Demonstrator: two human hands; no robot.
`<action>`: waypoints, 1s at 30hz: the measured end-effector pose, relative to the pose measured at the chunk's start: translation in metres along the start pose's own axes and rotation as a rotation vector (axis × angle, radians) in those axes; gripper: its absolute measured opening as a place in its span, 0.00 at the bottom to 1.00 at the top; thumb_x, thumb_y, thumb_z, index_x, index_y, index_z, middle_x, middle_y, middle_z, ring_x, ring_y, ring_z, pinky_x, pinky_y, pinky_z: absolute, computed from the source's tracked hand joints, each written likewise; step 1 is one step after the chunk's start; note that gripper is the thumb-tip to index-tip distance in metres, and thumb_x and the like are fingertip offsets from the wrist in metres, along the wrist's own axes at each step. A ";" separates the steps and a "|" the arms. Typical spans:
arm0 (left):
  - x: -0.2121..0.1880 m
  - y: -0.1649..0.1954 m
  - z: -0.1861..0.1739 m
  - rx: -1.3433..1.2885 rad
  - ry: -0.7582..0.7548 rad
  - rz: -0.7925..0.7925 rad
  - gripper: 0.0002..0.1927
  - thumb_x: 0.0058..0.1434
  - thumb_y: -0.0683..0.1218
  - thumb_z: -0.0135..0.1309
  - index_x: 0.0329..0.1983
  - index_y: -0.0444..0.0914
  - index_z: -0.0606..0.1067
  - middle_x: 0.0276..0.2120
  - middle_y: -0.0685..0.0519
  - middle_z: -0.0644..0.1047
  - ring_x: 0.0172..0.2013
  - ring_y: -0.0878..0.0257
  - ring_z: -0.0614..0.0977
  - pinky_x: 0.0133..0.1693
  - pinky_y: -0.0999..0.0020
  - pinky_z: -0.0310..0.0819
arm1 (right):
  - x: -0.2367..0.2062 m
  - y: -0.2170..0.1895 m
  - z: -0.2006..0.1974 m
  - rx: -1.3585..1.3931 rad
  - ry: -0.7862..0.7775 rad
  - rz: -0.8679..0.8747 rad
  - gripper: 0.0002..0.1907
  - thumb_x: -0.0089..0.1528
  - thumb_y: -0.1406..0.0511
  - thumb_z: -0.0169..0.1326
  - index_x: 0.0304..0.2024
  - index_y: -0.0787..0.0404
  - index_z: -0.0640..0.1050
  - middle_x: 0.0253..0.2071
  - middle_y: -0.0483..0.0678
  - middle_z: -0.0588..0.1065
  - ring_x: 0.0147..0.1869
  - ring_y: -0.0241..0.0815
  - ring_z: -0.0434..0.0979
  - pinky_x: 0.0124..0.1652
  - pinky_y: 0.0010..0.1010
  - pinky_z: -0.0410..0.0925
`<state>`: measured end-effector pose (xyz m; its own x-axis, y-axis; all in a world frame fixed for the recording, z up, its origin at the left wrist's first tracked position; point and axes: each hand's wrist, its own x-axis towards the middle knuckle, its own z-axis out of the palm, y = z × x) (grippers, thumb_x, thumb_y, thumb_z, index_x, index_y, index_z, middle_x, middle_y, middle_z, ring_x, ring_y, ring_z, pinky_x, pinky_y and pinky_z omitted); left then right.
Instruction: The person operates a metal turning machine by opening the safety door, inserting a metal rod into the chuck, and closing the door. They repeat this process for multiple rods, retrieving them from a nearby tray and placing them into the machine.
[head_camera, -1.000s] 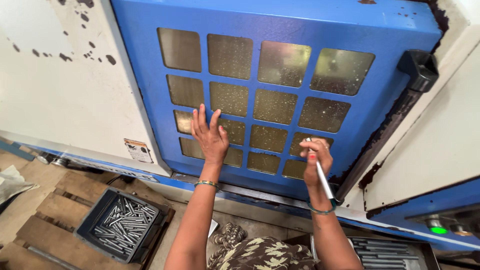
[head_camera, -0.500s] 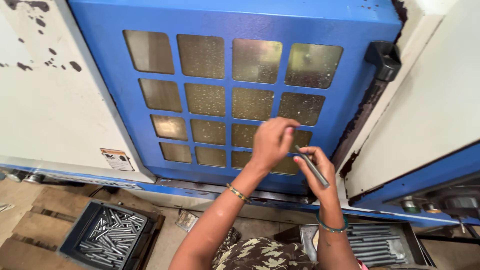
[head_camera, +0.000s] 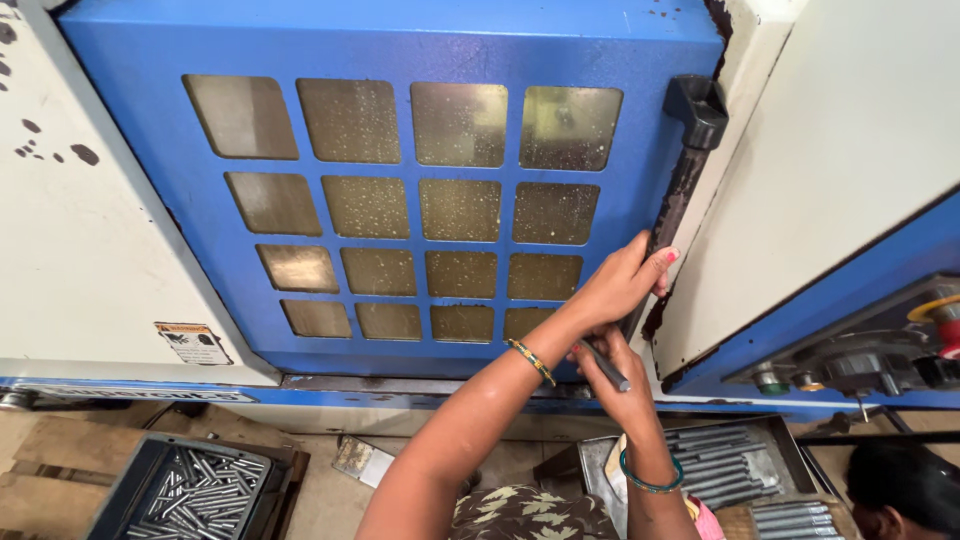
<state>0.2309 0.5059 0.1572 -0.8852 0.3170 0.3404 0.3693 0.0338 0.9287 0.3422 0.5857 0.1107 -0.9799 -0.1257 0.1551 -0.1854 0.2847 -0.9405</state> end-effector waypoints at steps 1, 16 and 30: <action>0.000 -0.002 0.003 -0.059 0.004 0.009 0.25 0.73 0.57 0.45 0.45 0.27 0.67 0.27 0.47 0.78 0.31 0.60 0.83 0.36 0.64 0.78 | -0.002 0.000 -0.001 -0.015 -0.006 -0.038 0.14 0.62 0.66 0.55 0.49 0.66 0.73 0.34 0.48 0.81 0.36 0.32 0.81 0.35 0.27 0.72; -0.014 -0.022 0.001 -0.065 0.102 -0.016 0.24 0.71 0.59 0.44 0.43 0.31 0.66 0.23 0.51 0.73 0.24 0.65 0.77 0.28 0.66 0.75 | -0.035 0.006 -0.005 -0.095 -0.008 0.043 0.17 0.63 0.64 0.57 0.52 0.65 0.77 0.35 0.47 0.84 0.35 0.28 0.76 0.35 0.24 0.70; -0.092 -0.028 -0.136 -0.089 0.320 -0.069 0.20 0.72 0.57 0.46 0.42 0.34 0.65 0.24 0.54 0.72 0.25 0.68 0.75 0.28 0.70 0.75 | -0.061 -0.034 0.061 -0.041 -0.222 -0.100 0.15 0.66 0.62 0.55 0.52 0.64 0.77 0.38 0.46 0.84 0.39 0.27 0.79 0.39 0.21 0.71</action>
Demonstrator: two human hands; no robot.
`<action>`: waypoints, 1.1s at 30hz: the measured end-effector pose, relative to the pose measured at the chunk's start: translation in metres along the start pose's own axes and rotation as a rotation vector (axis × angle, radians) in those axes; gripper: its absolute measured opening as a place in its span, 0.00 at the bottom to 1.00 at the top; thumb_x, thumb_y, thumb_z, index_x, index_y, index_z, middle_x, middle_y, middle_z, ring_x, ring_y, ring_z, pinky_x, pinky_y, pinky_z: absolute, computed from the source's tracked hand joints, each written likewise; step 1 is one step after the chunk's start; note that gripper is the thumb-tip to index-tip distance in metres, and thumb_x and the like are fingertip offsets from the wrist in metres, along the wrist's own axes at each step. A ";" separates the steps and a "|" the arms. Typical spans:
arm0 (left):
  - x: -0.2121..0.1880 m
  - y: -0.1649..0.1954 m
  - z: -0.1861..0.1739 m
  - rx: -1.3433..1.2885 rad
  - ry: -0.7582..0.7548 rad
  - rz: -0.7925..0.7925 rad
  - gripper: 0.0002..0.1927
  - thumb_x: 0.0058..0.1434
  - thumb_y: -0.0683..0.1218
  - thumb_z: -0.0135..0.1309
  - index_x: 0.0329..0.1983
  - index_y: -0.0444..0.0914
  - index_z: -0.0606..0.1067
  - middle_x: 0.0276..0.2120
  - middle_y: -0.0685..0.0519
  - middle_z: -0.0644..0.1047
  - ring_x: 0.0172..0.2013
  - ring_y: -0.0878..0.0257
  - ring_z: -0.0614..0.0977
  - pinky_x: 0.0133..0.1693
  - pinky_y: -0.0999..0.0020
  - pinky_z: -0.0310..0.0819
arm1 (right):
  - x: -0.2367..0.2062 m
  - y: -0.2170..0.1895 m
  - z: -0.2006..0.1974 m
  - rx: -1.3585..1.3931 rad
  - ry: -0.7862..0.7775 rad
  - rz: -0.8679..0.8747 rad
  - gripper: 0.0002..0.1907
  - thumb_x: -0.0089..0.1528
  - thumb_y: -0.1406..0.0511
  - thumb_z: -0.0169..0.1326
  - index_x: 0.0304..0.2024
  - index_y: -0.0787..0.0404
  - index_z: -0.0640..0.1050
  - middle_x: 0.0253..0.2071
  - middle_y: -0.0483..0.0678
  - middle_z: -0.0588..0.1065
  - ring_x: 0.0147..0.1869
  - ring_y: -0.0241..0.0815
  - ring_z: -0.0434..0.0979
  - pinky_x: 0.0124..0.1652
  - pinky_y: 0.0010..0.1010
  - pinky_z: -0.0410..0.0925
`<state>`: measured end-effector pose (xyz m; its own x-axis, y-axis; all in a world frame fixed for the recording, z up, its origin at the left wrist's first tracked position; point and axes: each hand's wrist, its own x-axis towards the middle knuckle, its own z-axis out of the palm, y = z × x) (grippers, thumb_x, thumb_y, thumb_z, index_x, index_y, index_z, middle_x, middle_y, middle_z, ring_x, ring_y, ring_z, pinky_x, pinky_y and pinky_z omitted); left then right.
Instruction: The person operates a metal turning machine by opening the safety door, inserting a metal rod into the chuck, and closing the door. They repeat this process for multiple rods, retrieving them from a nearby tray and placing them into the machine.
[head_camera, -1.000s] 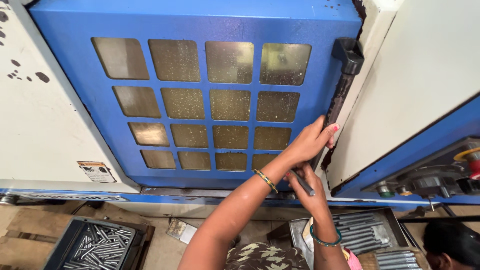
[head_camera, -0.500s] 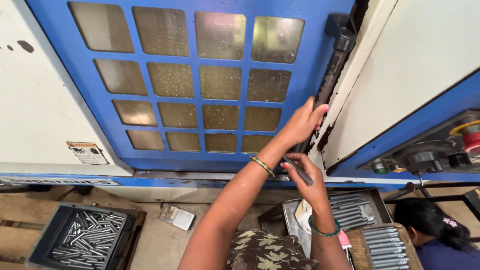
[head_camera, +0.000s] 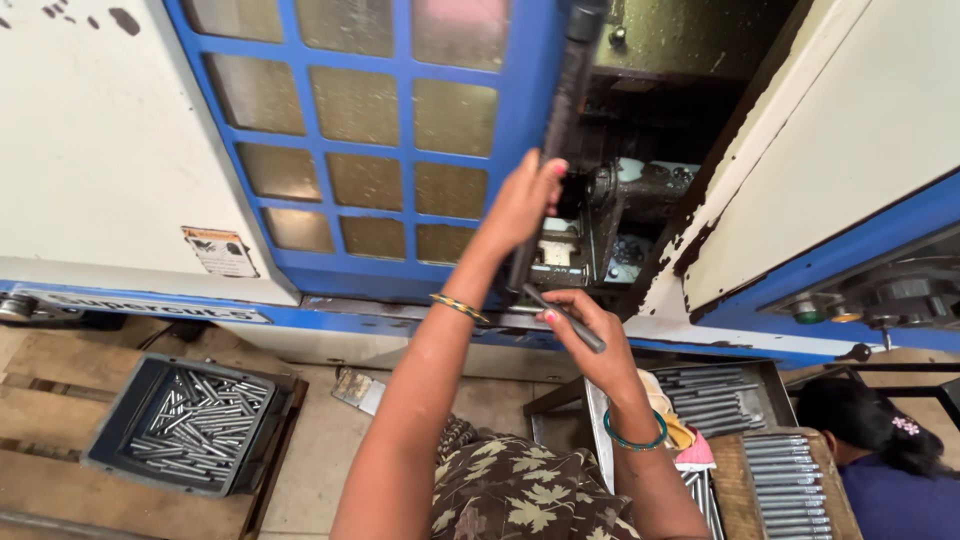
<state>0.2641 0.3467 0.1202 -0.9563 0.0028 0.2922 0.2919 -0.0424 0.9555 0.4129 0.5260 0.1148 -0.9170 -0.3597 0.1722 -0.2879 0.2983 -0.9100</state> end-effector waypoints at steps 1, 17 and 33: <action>-0.003 0.001 -0.014 -0.006 0.026 0.007 0.20 0.72 0.57 0.46 0.42 0.34 0.66 0.24 0.55 0.71 0.25 0.69 0.74 0.28 0.70 0.74 | -0.002 -0.003 0.005 -0.003 -0.011 0.024 0.15 0.65 0.62 0.56 0.51 0.63 0.77 0.36 0.46 0.84 0.38 0.27 0.78 0.38 0.22 0.70; -0.059 0.041 -0.236 0.382 0.515 0.148 0.20 0.77 0.57 0.43 0.42 0.35 0.68 0.24 0.53 0.72 0.23 0.64 0.75 0.26 0.68 0.71 | -0.036 -0.020 0.077 0.175 -0.088 0.032 0.15 0.66 0.65 0.55 0.54 0.63 0.77 0.42 0.48 0.83 0.45 0.29 0.80 0.40 0.21 0.71; -0.082 0.038 -0.325 1.433 0.914 0.294 0.21 0.78 0.59 0.43 0.46 0.35 0.68 0.42 0.45 0.69 0.43 0.47 0.72 0.44 0.52 0.65 | 0.052 0.036 0.179 0.332 0.075 0.013 0.24 0.70 0.64 0.50 0.68 0.63 0.70 0.57 0.51 0.80 0.40 0.31 0.78 0.41 0.22 0.71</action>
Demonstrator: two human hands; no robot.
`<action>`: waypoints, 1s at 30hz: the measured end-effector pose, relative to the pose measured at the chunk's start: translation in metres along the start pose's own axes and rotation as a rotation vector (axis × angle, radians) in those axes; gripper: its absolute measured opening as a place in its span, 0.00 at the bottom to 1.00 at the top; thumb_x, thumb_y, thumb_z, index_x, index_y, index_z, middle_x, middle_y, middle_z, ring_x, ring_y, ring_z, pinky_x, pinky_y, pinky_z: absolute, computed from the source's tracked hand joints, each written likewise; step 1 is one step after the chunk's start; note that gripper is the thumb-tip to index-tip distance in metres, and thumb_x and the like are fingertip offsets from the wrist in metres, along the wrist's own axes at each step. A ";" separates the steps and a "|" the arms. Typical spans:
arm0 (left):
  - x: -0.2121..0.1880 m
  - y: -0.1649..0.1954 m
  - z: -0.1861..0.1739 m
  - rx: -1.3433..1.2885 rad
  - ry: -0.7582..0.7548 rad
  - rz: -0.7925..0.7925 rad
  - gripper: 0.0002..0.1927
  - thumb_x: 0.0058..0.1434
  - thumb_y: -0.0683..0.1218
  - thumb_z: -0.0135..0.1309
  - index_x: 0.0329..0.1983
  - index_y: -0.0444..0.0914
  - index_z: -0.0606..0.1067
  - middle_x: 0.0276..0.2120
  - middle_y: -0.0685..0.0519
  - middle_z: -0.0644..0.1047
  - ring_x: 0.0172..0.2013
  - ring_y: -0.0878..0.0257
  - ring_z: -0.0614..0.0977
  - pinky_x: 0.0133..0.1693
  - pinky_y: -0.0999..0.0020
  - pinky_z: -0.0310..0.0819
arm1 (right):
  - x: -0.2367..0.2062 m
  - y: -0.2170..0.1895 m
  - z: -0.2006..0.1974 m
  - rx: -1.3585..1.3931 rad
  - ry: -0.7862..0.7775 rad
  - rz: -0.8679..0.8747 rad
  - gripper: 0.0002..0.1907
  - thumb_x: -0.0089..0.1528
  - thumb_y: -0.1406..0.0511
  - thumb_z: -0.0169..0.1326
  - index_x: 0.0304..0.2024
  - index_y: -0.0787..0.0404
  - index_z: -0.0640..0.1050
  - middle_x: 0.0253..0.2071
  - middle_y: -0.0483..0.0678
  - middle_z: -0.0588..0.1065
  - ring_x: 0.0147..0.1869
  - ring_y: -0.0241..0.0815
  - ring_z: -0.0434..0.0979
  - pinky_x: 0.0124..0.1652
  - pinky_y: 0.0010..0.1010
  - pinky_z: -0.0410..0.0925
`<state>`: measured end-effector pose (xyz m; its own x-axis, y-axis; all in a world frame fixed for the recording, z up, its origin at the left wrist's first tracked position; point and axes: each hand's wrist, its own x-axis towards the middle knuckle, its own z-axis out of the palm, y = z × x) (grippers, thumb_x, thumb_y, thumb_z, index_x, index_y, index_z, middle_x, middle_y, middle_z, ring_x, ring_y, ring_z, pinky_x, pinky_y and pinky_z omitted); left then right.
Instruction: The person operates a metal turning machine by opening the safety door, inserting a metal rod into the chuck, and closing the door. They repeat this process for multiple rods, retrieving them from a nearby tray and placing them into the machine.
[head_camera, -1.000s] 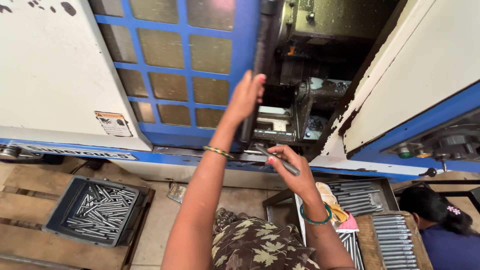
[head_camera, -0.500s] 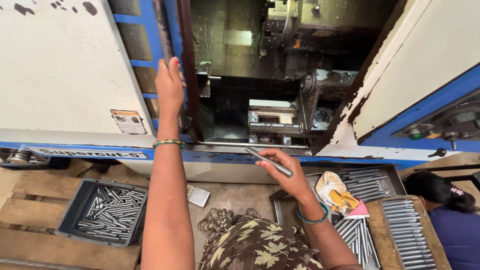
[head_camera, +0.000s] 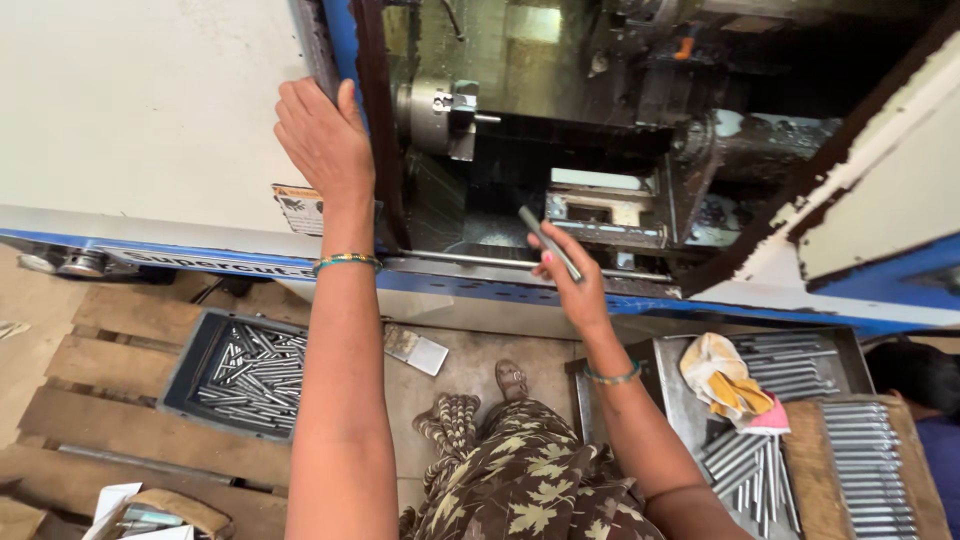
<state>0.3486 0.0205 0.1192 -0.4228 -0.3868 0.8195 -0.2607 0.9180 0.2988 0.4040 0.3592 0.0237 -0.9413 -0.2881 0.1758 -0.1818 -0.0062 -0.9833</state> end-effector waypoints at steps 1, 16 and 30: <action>0.000 -0.002 0.002 -0.009 -0.002 0.003 0.21 0.78 0.59 0.44 0.46 0.35 0.68 0.41 0.45 0.69 0.43 0.47 0.72 0.44 0.53 0.65 | 0.015 0.007 0.006 -0.008 0.024 -0.010 0.25 0.69 0.64 0.51 0.68 0.63 0.70 0.58 0.51 0.79 0.40 0.31 0.78 0.40 0.22 0.72; -0.012 -0.006 0.028 -0.065 0.058 -0.016 0.21 0.77 0.59 0.48 0.43 0.35 0.70 0.37 0.44 0.71 0.41 0.45 0.73 0.46 0.51 0.64 | 0.230 0.095 0.071 0.251 0.270 0.157 0.27 0.71 0.56 0.50 0.68 0.63 0.69 0.54 0.53 0.80 0.44 0.33 0.80 0.44 0.24 0.70; -0.016 -0.006 0.033 -0.042 0.023 -0.038 0.22 0.76 0.59 0.49 0.37 0.36 0.66 0.34 0.45 0.68 0.40 0.44 0.71 0.47 0.50 0.61 | 0.299 0.113 0.085 0.606 0.266 0.099 0.18 0.71 0.59 0.52 0.54 0.67 0.77 0.49 0.50 0.79 0.53 0.43 0.81 0.57 0.36 0.74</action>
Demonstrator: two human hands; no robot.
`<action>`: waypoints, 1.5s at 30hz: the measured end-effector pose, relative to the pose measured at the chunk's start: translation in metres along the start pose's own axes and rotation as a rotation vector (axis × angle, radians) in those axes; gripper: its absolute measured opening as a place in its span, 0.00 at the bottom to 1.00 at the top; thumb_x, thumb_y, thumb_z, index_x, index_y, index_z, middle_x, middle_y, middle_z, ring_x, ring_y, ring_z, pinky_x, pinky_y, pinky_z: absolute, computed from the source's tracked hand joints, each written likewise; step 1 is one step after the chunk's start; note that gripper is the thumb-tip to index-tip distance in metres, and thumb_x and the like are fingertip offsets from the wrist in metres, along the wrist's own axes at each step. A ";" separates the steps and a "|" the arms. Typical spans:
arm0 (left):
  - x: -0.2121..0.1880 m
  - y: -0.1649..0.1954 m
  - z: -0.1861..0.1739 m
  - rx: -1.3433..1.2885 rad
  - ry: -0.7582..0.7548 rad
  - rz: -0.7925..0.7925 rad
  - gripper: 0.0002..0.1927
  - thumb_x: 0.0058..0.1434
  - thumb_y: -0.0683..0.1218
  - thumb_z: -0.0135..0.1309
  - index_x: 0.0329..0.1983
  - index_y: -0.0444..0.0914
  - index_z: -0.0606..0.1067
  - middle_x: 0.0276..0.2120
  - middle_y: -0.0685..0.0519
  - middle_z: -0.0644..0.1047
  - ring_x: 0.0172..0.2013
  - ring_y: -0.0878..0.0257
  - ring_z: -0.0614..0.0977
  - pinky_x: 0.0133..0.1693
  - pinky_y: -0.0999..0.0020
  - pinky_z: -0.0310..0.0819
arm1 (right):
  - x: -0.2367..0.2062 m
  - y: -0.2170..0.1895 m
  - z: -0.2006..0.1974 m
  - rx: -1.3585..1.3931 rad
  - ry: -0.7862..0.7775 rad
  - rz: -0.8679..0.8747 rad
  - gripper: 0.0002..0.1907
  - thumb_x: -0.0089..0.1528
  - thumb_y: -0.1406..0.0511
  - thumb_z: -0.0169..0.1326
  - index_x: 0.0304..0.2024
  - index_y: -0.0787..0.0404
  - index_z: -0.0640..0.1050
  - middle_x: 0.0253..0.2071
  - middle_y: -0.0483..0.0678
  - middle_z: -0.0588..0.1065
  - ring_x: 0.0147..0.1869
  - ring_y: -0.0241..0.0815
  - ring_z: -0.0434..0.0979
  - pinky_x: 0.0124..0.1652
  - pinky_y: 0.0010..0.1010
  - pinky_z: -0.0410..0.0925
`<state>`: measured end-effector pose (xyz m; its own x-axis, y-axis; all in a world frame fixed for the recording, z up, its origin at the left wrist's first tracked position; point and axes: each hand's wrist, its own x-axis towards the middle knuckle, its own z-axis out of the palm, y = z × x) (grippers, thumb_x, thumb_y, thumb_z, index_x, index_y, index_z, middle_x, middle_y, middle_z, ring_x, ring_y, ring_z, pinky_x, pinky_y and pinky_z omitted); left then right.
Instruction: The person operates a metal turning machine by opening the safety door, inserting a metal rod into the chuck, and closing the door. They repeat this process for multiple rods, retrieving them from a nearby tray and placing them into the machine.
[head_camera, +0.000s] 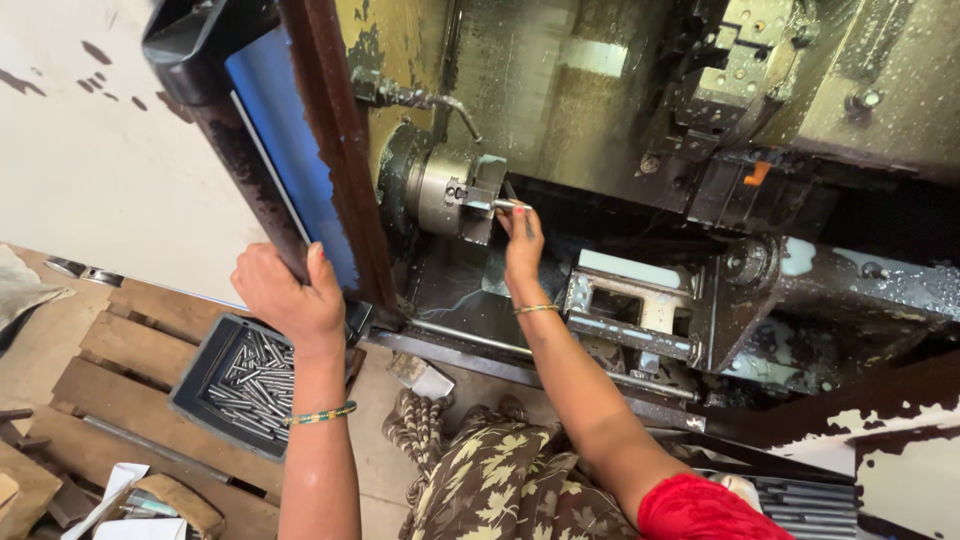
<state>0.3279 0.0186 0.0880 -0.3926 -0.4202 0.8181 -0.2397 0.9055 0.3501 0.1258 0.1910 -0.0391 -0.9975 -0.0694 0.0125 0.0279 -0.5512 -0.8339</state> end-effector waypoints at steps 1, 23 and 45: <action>-0.001 0.000 0.000 -0.004 -0.006 -0.005 0.22 0.76 0.59 0.49 0.37 0.36 0.66 0.34 0.45 0.68 0.40 0.44 0.70 0.47 0.50 0.61 | 0.000 -0.004 -0.008 0.013 0.018 0.037 0.18 0.70 0.58 0.52 0.54 0.66 0.76 0.49 0.50 0.79 0.53 0.43 0.82 0.57 0.35 0.74; -0.004 -0.001 0.009 0.038 0.030 -0.040 0.27 0.75 0.62 0.49 0.34 0.34 0.63 0.32 0.44 0.64 0.36 0.44 0.67 0.42 0.51 0.58 | -0.019 -0.021 -0.062 -0.693 -0.409 -0.466 0.17 0.73 0.64 0.41 0.51 0.65 0.80 0.34 0.47 0.77 0.37 0.35 0.77 0.40 0.25 0.68; 0.001 0.006 0.010 0.009 0.024 -0.047 0.26 0.74 0.62 0.49 0.34 0.35 0.65 0.32 0.45 0.65 0.36 0.45 0.67 0.42 0.52 0.59 | 0.054 0.015 -0.024 -0.199 -0.347 0.471 0.28 0.75 0.45 0.42 0.34 0.60 0.67 0.20 0.43 0.64 0.15 0.32 0.56 0.16 0.25 0.49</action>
<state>0.3172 0.0235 0.0863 -0.3596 -0.4606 0.8115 -0.2651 0.8843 0.3844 0.0707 0.1987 -0.0644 -0.8007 -0.5527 -0.2310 0.4143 -0.2324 -0.8800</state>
